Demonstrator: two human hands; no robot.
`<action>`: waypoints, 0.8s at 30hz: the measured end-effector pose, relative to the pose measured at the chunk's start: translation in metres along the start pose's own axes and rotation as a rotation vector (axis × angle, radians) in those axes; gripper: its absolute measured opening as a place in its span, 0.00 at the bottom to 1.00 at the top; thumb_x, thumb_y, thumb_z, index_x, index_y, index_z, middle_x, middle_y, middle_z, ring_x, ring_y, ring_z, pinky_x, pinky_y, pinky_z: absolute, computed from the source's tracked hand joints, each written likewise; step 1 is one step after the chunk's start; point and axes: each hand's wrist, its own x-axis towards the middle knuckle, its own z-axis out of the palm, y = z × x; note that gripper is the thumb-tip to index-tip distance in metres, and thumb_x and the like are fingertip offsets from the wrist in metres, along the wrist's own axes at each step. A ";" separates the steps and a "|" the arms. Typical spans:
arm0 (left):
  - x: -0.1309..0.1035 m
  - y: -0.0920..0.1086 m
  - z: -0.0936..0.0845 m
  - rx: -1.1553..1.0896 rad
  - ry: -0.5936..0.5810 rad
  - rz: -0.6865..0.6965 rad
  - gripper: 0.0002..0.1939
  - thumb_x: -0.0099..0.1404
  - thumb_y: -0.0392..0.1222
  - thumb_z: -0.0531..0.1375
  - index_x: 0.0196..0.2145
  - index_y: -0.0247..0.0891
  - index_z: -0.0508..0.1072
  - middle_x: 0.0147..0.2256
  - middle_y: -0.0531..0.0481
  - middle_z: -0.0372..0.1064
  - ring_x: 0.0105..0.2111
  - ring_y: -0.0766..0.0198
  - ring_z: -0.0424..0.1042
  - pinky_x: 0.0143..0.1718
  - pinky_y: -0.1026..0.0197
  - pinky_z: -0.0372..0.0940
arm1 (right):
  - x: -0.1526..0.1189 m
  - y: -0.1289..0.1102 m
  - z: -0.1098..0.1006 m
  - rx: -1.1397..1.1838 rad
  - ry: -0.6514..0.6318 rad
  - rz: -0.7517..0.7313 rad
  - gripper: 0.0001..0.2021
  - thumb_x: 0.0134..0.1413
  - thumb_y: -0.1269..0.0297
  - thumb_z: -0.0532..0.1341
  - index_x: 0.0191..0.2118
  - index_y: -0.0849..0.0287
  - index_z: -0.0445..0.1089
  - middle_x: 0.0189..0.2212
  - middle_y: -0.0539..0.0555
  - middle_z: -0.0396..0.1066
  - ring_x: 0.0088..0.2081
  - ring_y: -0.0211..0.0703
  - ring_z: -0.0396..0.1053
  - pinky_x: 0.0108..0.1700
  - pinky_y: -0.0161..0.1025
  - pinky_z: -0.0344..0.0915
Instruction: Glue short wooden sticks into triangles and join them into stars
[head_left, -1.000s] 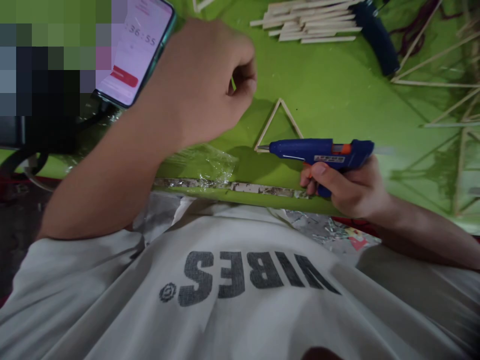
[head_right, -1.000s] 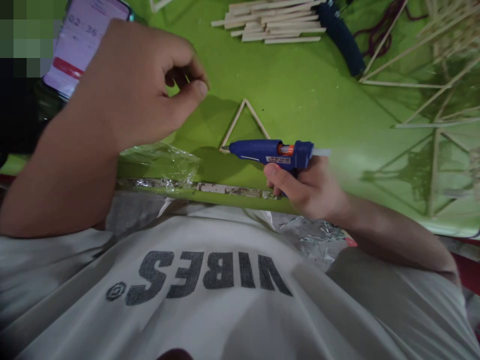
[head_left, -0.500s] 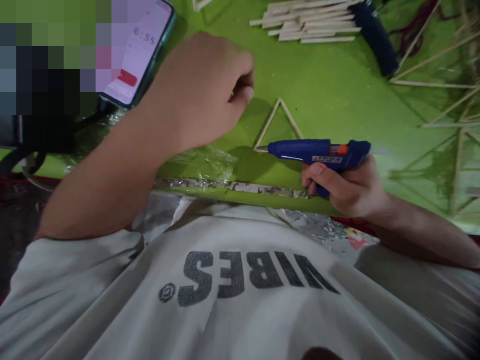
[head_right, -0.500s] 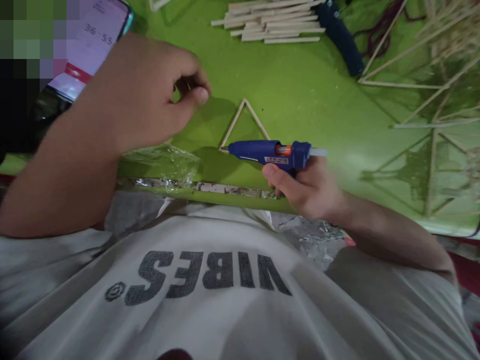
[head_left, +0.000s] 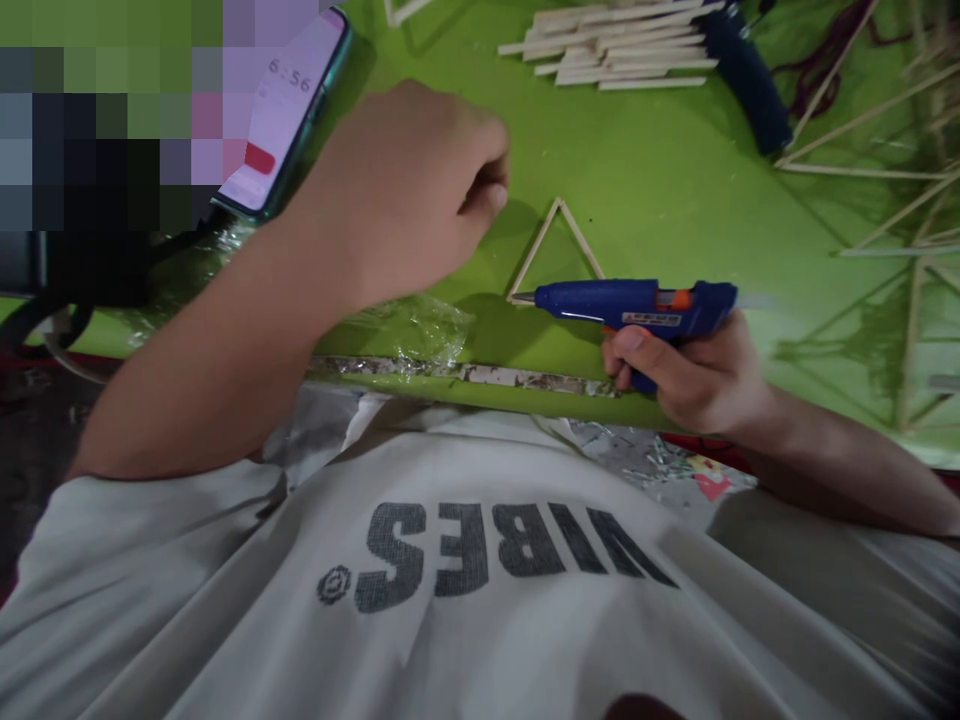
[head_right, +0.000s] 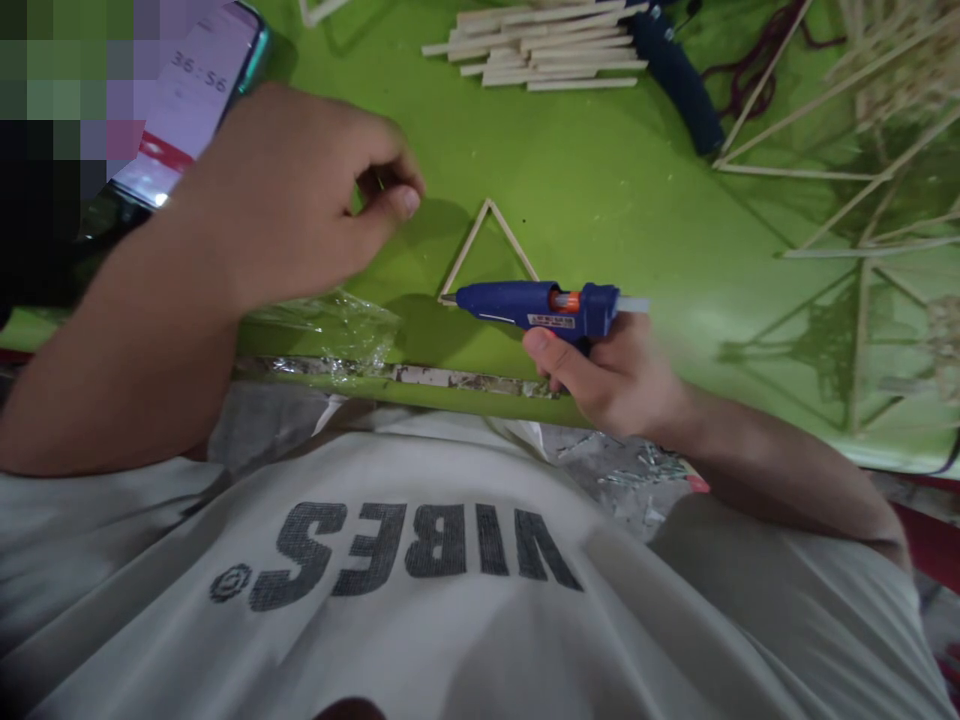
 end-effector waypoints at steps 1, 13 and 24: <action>0.000 0.000 0.000 0.007 -0.002 -0.008 0.16 0.86 0.38 0.62 0.56 0.35 0.91 0.48 0.44 0.90 0.53 0.40 0.91 0.60 0.39 0.85 | 0.000 0.001 0.000 -0.002 -0.002 0.002 0.27 0.77 0.37 0.75 0.33 0.54 0.83 0.25 0.52 0.79 0.22 0.42 0.75 0.23 0.41 0.74; 0.001 0.000 0.002 -0.008 0.006 0.024 0.15 0.86 0.37 0.62 0.55 0.33 0.91 0.48 0.41 0.90 0.53 0.33 0.91 0.59 0.32 0.85 | -0.001 0.001 0.000 -0.019 0.004 0.040 0.29 0.75 0.33 0.75 0.32 0.53 0.83 0.25 0.53 0.79 0.22 0.42 0.74 0.23 0.41 0.73; 0.000 0.001 0.001 -0.015 -0.015 0.012 0.15 0.87 0.37 0.62 0.55 0.34 0.91 0.46 0.44 0.89 0.51 0.38 0.91 0.57 0.37 0.84 | 0.000 -0.001 0.000 -0.018 -0.002 0.053 0.32 0.72 0.26 0.75 0.33 0.52 0.83 0.24 0.52 0.78 0.21 0.43 0.74 0.22 0.42 0.73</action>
